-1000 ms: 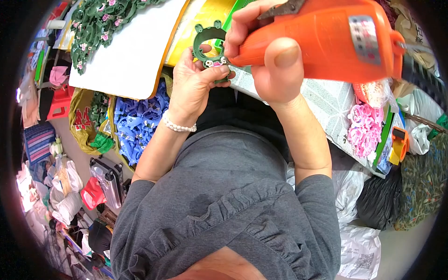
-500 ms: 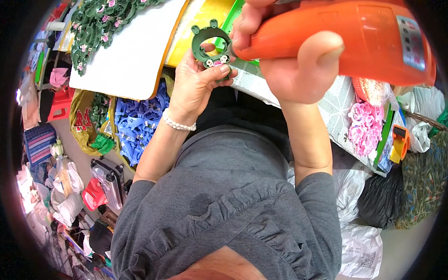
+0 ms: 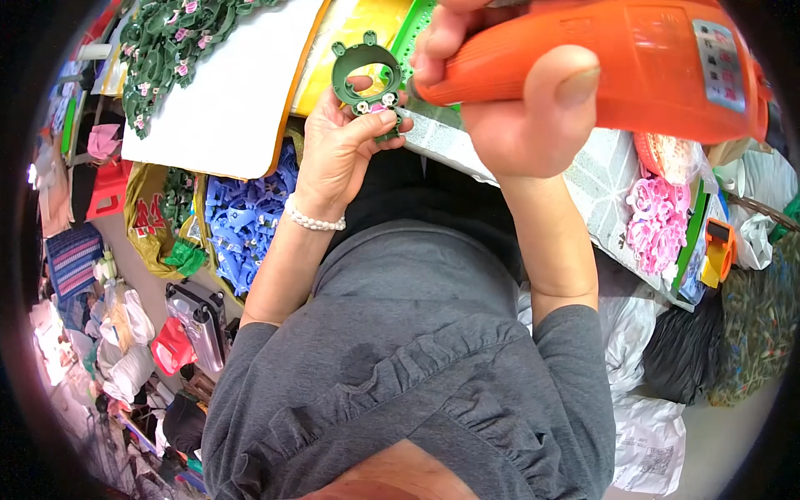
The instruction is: Assembling plastic toy components using an electric screwdriver in a workshop.
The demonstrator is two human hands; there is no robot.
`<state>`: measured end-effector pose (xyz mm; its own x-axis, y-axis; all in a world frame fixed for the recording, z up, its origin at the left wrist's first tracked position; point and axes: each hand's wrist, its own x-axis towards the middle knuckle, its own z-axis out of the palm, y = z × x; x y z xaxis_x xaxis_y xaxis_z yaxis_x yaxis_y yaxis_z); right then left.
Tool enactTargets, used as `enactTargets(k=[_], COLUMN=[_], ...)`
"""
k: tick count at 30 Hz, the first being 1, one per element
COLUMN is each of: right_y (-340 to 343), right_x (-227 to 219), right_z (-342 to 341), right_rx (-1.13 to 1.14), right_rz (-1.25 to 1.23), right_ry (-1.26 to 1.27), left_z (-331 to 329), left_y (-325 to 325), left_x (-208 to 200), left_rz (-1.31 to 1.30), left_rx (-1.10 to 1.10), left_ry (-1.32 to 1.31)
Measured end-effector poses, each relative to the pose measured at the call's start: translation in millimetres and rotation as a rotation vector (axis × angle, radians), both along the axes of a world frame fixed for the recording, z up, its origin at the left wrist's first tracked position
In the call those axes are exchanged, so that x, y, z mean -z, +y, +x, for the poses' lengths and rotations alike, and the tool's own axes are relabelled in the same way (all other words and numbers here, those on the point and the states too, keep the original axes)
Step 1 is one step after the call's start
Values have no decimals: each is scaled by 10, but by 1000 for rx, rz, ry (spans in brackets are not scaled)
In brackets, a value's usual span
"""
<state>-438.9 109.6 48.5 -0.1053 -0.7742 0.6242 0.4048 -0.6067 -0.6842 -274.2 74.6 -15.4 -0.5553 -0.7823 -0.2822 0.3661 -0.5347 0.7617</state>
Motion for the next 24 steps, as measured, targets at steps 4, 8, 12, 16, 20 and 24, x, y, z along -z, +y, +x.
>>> enactTargets(k=[4, 8, 12, 16, 20, 24], right_y=[-6, -28, -36, -45, -41, -35], right_x=[26, 101, 140, 165, 155, 153], right_z=[61, 63, 77, 82, 76, 88], right_rx=[22, 23, 15, 32, 34, 50], right_rz=[27, 50, 69, 78, 80, 84], right_ry=[35, 19, 2, -30, -2, -5], left_z=[-24, -20, -20, -39, -40, -39], left_y=[6, 9, 8, 10, 13, 20], left_x=[-22, -45, -44, -25, -14, -27], left_rz=[6, 9, 6, 5, -1, 2], left_rx=[1, 3, -1, 7, 8, 13], left_ry=[-12, -20, -16, -8, -10, -4])
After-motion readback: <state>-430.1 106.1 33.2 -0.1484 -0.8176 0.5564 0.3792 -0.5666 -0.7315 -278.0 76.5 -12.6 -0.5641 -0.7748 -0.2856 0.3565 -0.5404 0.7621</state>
